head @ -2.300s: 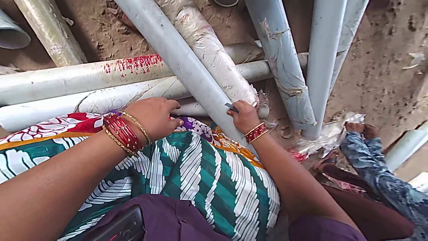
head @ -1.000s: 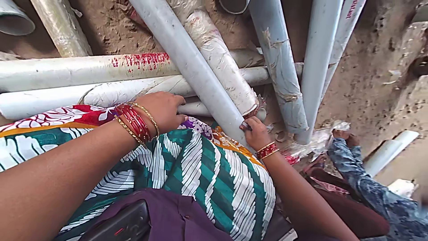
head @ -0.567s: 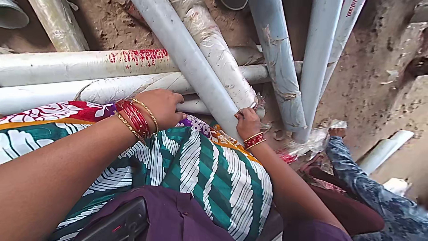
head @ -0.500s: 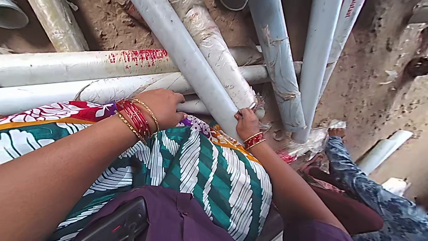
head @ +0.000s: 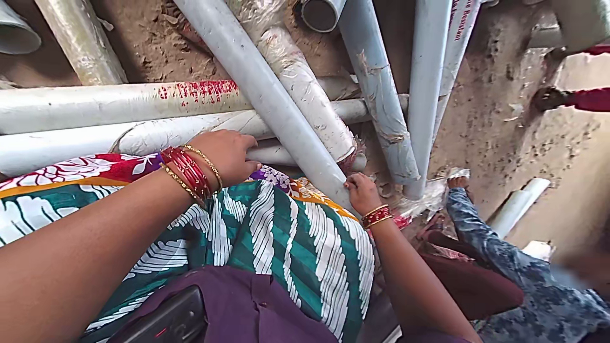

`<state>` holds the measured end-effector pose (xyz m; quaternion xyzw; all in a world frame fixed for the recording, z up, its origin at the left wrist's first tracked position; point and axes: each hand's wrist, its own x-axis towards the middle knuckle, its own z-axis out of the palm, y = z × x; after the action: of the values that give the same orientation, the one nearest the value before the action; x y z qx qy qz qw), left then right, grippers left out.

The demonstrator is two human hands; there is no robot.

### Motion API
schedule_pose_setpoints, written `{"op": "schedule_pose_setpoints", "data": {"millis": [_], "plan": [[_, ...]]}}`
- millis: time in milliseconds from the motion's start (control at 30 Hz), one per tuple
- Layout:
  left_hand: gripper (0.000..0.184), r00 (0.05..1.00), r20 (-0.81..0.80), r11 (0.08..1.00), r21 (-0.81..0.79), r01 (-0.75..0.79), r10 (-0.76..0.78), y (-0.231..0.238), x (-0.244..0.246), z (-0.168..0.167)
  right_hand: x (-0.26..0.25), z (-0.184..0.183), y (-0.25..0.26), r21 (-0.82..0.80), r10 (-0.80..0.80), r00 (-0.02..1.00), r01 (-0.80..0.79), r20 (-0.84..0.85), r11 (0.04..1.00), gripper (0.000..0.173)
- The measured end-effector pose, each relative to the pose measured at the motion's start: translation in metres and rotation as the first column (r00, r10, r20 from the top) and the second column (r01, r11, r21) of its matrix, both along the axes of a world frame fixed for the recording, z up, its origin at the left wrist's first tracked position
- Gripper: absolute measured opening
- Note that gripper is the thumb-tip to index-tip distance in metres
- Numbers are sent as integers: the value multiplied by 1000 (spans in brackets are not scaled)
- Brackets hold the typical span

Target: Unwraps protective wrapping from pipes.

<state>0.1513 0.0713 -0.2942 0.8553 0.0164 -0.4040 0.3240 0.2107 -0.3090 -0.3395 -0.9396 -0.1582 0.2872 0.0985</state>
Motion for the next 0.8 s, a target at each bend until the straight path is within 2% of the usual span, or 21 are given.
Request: {"op": "schedule_pose_setpoints", "data": {"millis": [100, 167, 200, 267, 367, 533, 633, 700, 800], "plan": [[45, 1000, 10, 1000, 2, -4, 4, 4, -4, -1, -2, -1, 7, 118, -179, 984, 175, 24, 978, 20], [45, 1000, 13, 1000, -2, -10, 10, 6, -6, -1, 1, -5, 15, 160, -160, 987, 155, 19, 975, 34], [45, 1000, 13, 1000, -3, -11, 11, 7, -8, -1, 2, -9, 19, 169, -133, 991, 125, 34, 978, 35], [45, 1000, 13, 1000, -14, -19, 19, 10, -9, 0, 3, -19, 25, 172, -105, 988, 85, 112, 981, 25], [46, 999, 3, 998, -24, -53, 53, 15, -8, -6, 6, -19, 34, 77, -61, 993, 54, 97, 996, 13], [47, 995, -16, 995, -10, -98, 98, 23, -7, -4, 0, 2, 25, -160, 28, 992, -48, -122, 986, 14], [47, 996, -10, 996, -17, -87, 86, 22, -8, -2, -18, 19, 3, -307, -2, 975, -68, -223, 949, 16], [48, 996, -2, 996, -17, -86, 86, 23, -9, 0, -31, 31, -19, -343, -69, 978, -3, -198, 939, 17], [47, 997, 15, 997, -24, -78, 78, 22, -11, 1, -49, 43, -45, -231, -219, 976, 210, -12, 950, 19]]}}
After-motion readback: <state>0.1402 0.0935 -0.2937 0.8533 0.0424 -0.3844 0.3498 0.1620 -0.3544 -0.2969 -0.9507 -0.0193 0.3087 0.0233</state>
